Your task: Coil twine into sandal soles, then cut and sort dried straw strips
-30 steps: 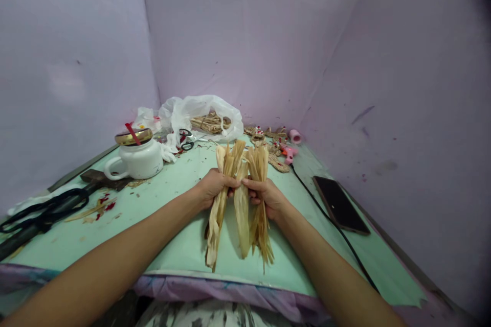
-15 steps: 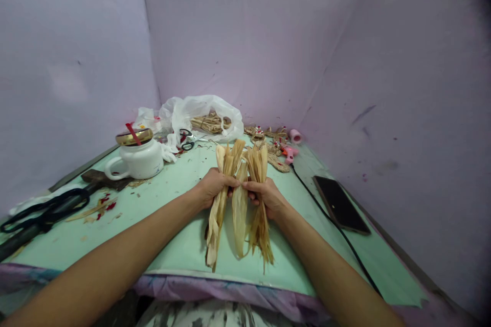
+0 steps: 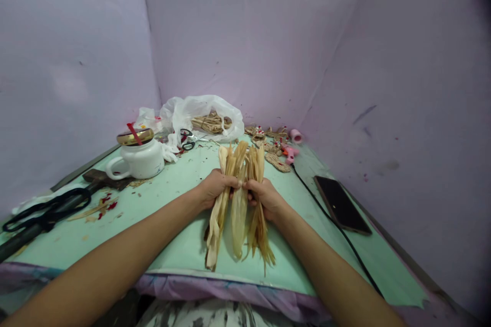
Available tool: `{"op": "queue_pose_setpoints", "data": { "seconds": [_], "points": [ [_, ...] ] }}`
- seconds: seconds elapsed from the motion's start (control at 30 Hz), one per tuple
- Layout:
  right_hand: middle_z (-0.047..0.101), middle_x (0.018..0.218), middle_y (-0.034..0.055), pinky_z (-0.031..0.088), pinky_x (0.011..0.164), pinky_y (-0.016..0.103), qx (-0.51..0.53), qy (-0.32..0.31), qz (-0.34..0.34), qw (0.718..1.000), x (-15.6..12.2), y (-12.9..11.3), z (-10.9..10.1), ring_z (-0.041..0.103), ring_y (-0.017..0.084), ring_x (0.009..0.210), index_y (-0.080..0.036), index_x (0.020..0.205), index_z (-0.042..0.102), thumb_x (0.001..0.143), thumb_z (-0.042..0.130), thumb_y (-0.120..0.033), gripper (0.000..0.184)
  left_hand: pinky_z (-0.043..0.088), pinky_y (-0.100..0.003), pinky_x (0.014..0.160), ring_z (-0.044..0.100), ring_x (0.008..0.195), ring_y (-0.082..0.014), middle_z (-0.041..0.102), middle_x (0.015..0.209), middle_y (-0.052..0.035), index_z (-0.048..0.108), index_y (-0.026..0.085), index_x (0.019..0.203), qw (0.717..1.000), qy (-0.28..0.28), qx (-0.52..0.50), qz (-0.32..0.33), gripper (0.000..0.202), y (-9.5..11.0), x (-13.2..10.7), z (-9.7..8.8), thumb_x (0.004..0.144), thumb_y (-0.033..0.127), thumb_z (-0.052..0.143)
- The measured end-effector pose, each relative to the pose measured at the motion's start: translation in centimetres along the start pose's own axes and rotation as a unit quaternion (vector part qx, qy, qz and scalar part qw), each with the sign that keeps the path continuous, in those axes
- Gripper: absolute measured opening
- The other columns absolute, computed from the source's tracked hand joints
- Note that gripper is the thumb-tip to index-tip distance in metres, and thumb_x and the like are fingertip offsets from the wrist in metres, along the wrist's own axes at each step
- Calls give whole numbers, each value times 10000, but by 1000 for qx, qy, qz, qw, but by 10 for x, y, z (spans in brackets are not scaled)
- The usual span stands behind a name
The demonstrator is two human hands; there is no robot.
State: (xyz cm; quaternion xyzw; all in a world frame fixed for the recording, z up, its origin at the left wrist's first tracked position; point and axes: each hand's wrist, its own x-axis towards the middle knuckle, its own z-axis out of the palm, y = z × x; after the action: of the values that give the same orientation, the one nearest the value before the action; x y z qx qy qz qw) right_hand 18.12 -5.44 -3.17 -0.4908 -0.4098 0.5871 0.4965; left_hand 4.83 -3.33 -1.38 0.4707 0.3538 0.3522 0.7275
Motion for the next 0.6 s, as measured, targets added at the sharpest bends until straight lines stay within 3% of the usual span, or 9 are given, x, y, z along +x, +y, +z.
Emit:
{"op": "queue_pose_setpoints", "data": {
  "seconds": [0.1, 0.27, 0.4, 0.6],
  "points": [
    [450, 390, -33, 219, 291, 153, 25, -11, 11, 1000, -1, -4, 0, 356, 45, 343, -128, 527, 548, 523, 583, -211, 90, 459, -259, 462, 571, 452, -161, 633, 526, -98, 644, 55, 634, 998, -35, -36, -22, 159, 1, 1, -3, 504, 108, 569],
    [514, 465, -18, 251, 285, 133, 73, -17, 15, 997, -1, -6, -7, 412, 52, 390, -121, 609, 586, 533, 654, -189, 123, 431, -191, 413, 558, 435, -117, 658, 576, -105, 653, 51, 678, 998, -16, -45, -40, 123, 3, 3, -8, 566, 92, 622],
    [571, 526, 4, 265, 281, 114, 114, -5, 40, 993, 1, -8, -10, 494, 69, 451, -113, 640, 610, 547, 665, -128, 108, 403, -145, 363, 502, 368, -73, 617, 512, -61, 624, 52, 630, 997, 19, -63, -45, 37, 5, 6, -11, 606, 40, 598],
    [647, 606, 34, 352, 319, 127, 146, -17, 74, 986, 1, -16, -18, 556, 80, 492, -119, 648, 614, 655, 617, -116, 8, 400, -132, 323, 484, 326, -77, 551, 420, -55, 610, 43, 615, 992, -6, -81, -97, 158, 10, 10, -19, 729, 74, 505]
  ]
}}
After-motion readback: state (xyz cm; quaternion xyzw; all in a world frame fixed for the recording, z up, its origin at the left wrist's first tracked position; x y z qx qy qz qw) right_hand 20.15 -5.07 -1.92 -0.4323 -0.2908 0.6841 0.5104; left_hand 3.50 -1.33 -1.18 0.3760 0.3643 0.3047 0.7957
